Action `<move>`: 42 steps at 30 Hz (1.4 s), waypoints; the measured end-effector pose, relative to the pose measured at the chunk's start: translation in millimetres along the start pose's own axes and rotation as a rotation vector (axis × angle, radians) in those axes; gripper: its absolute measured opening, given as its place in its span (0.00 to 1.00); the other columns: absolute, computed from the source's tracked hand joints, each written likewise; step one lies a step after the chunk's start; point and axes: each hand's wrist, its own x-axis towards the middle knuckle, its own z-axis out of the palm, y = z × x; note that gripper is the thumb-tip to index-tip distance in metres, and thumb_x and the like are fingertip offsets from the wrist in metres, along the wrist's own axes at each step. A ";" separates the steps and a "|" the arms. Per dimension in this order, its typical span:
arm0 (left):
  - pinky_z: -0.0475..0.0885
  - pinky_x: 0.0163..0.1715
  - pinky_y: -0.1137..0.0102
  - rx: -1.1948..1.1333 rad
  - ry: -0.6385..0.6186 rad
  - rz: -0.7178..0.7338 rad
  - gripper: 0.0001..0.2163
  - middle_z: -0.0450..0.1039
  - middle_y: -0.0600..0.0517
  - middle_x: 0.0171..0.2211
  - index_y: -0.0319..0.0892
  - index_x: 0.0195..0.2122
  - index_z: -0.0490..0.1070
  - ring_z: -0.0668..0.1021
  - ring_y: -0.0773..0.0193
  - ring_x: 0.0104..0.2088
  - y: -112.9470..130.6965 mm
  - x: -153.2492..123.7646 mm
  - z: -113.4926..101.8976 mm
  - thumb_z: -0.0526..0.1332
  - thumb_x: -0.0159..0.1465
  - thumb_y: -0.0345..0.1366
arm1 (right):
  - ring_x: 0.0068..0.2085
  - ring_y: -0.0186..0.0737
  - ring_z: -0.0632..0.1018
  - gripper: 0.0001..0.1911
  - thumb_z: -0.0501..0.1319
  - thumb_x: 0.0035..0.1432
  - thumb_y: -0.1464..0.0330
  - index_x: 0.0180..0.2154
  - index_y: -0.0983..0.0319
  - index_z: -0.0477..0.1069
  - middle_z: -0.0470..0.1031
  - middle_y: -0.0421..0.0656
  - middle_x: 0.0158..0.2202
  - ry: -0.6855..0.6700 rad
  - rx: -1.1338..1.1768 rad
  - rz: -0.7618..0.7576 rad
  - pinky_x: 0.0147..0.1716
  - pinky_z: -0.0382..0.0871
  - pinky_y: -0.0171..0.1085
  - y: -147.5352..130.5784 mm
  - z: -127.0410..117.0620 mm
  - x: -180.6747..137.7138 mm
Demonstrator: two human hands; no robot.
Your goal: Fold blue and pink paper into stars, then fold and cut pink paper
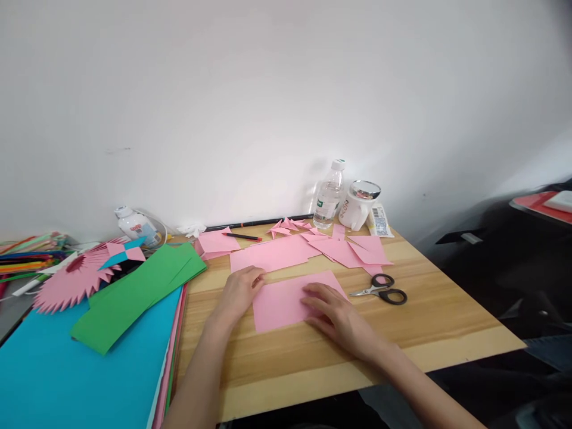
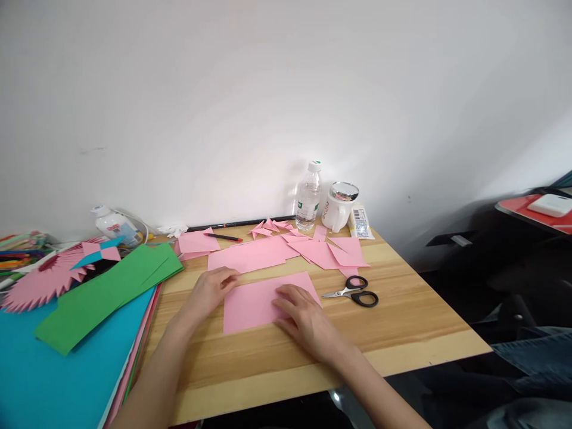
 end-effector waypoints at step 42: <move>0.66 0.32 0.69 0.263 -0.358 0.001 0.10 0.73 0.49 0.32 0.40 0.34 0.67 0.74 0.61 0.32 46.8 -53.7 -22.4 0.47 0.65 0.30 | 0.35 0.41 0.73 0.05 0.65 0.52 0.68 0.31 0.61 0.71 0.73 0.44 0.32 -0.136 0.105 0.017 0.33 0.68 0.37 -56.1 16.9 41.9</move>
